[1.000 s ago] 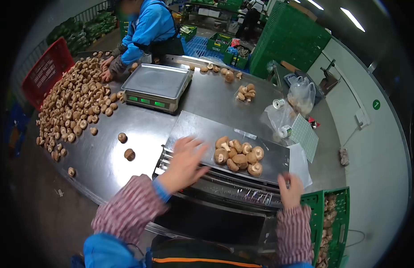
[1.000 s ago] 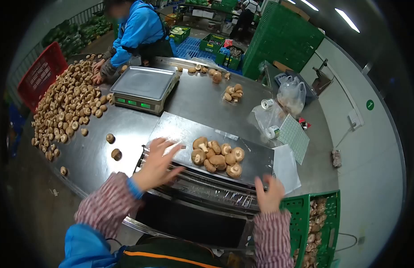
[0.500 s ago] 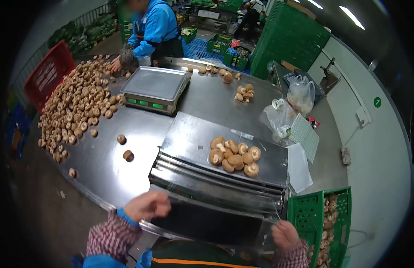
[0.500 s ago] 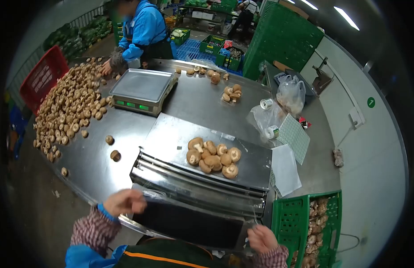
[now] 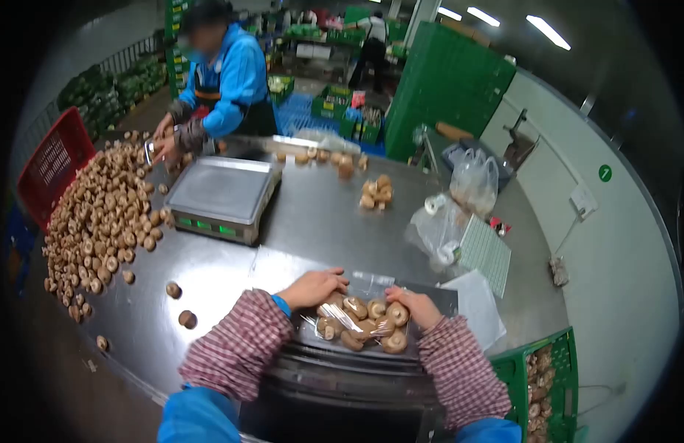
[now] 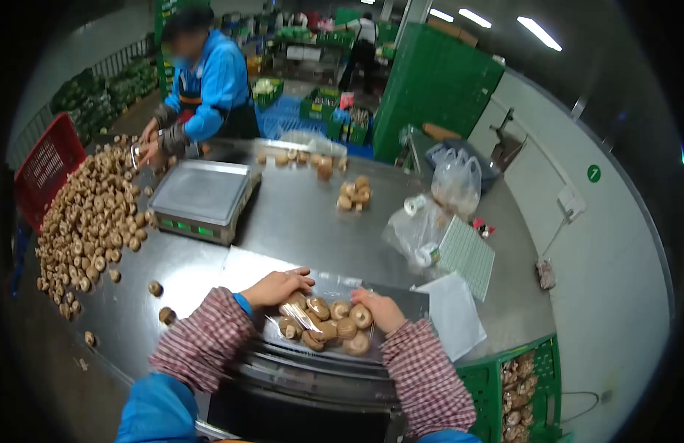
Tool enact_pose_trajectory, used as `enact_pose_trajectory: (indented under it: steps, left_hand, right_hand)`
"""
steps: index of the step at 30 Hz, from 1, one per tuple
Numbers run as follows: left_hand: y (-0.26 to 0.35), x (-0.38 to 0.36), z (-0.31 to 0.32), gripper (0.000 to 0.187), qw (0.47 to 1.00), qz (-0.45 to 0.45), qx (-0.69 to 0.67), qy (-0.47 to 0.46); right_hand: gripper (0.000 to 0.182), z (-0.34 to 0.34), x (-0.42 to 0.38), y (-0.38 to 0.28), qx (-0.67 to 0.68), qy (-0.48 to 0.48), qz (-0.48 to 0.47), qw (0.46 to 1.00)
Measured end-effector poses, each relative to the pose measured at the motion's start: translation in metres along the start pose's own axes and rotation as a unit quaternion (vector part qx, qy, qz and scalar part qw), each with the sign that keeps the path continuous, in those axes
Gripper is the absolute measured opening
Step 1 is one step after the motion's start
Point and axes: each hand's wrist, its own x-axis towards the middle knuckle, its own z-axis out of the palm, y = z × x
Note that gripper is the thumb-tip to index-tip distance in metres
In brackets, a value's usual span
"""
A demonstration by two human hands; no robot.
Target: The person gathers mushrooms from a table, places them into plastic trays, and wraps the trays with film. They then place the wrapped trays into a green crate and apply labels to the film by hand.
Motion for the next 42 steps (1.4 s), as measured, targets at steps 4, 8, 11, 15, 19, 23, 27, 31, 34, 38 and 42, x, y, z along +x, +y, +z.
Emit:
enact_pose_trajectory:
  steps: [4,8,11,15,19,23,27,31,34,38,42]
  left_hand:
    - [0.045,-0.020,-0.040,0.039,0.893,-0.218,-0.387,-0.075]
    - [0.050,-0.025,-0.044,0.058,0.828,-0.308,-0.448,-0.137]
    - [0.049,-0.024,-0.040,0.070,0.846,-0.327,-0.387,-0.168]
    - [0.074,-0.027,-0.048,0.079,0.917,-0.267,-0.278,-0.103]
    - [0.134,-0.075,-0.056,0.076,0.924,-0.252,-0.223,-0.181]
    - [0.164,-0.168,-0.015,0.063,0.897,-0.253,-0.248,-0.265]
    - [0.132,-0.240,0.056,0.030,0.788,-0.318,-0.515,-0.117]
    - [0.151,-0.249,0.070,0.028,0.750,-0.373,-0.531,0.129]
    - [0.163,-0.235,0.098,0.026,0.756,-0.345,-0.446,0.332]
    - [0.160,-0.226,0.114,0.024,0.777,-0.331,-0.386,0.372]
    - [0.173,-0.235,0.108,0.027,0.753,-0.340,-0.409,0.387]
  right_hand:
    - [0.036,-0.023,-0.018,-0.069,0.293,-0.072,0.249,0.920]
    - [0.043,-0.017,-0.027,-0.057,0.350,-0.129,0.311,0.874]
    - [0.044,-0.009,-0.037,-0.074,0.324,-0.085,0.305,0.892]
    - [0.042,-0.007,-0.060,-0.086,0.407,-0.048,0.270,0.871]
    - [0.040,0.008,-0.125,-0.131,0.457,-0.075,0.248,0.851]
    - [0.046,0.052,-0.201,-0.159,0.448,-0.170,0.301,0.824]
    - [0.045,0.096,-0.234,-0.115,0.489,-0.104,0.374,0.781]
    - [0.037,0.097,-0.253,-0.124,0.461,0.026,0.468,0.753]
    - [0.029,0.129,-0.291,-0.115,0.215,0.015,0.395,0.893]
    - [0.020,0.173,-0.294,-0.123,0.327,0.231,0.344,0.849]
    - [0.019,0.163,-0.308,-0.140,0.269,0.276,0.363,0.848]
